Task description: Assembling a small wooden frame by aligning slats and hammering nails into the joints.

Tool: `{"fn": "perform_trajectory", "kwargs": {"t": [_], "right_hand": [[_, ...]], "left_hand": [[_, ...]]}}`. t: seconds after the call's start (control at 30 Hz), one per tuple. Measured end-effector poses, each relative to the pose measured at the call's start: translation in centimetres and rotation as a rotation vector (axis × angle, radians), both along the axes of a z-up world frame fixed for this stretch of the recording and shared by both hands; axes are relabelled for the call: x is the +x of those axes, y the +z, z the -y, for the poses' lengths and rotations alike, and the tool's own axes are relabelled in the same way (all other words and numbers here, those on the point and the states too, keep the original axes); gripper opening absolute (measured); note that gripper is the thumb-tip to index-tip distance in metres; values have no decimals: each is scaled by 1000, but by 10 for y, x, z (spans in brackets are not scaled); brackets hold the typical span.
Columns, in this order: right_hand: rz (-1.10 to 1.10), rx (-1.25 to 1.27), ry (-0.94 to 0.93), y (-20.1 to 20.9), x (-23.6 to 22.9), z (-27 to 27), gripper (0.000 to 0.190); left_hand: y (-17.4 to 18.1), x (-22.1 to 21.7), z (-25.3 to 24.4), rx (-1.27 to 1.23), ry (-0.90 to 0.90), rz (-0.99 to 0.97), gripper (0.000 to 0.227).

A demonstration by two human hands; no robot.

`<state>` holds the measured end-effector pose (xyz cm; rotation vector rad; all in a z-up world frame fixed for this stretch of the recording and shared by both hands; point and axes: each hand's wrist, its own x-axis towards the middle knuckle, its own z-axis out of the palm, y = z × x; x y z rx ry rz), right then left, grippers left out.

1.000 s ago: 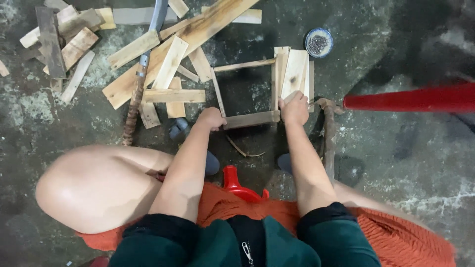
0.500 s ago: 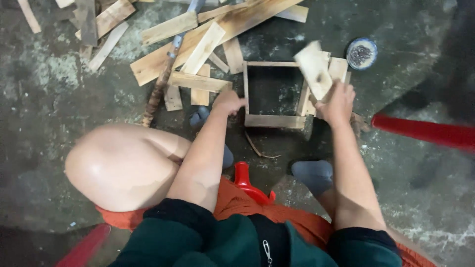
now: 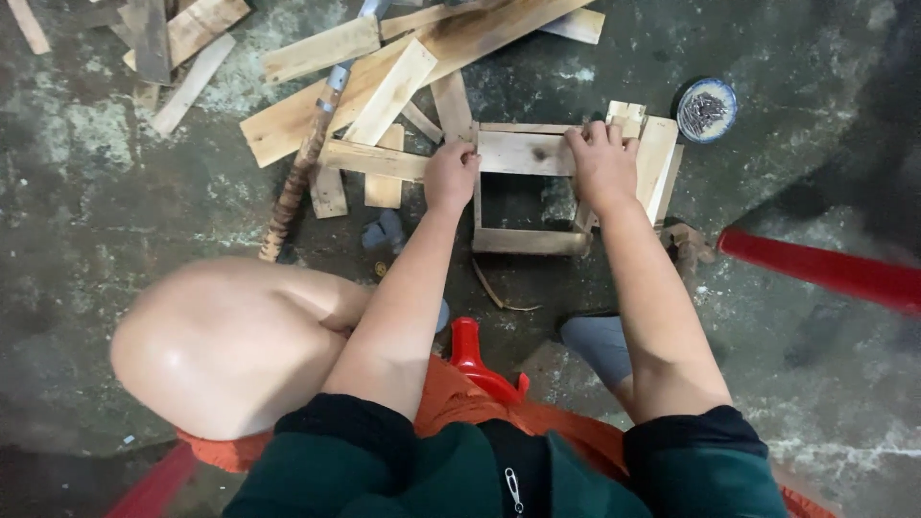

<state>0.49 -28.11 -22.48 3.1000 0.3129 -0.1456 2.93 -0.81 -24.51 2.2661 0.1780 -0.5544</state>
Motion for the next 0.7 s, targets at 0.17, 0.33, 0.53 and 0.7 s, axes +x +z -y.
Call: {"fn": "perform_trajectory", "kwargs": {"t": [0.17,0.33,0.53,0.7], "right_hand": [[-247,177,-242,32,1,12,87],[6,595,-568,7,-40,62,77],[93,302,-437,-22,-84,44,40],[163,73,45,-52,-61,-17,45]], "left_hand": [[-26,5,7,100,7,-16,25],[28,5,18,180,-17,37,23],[26,-7,35,261,-403,562,22],[44,-6,17,305,-122,465,46]]}}
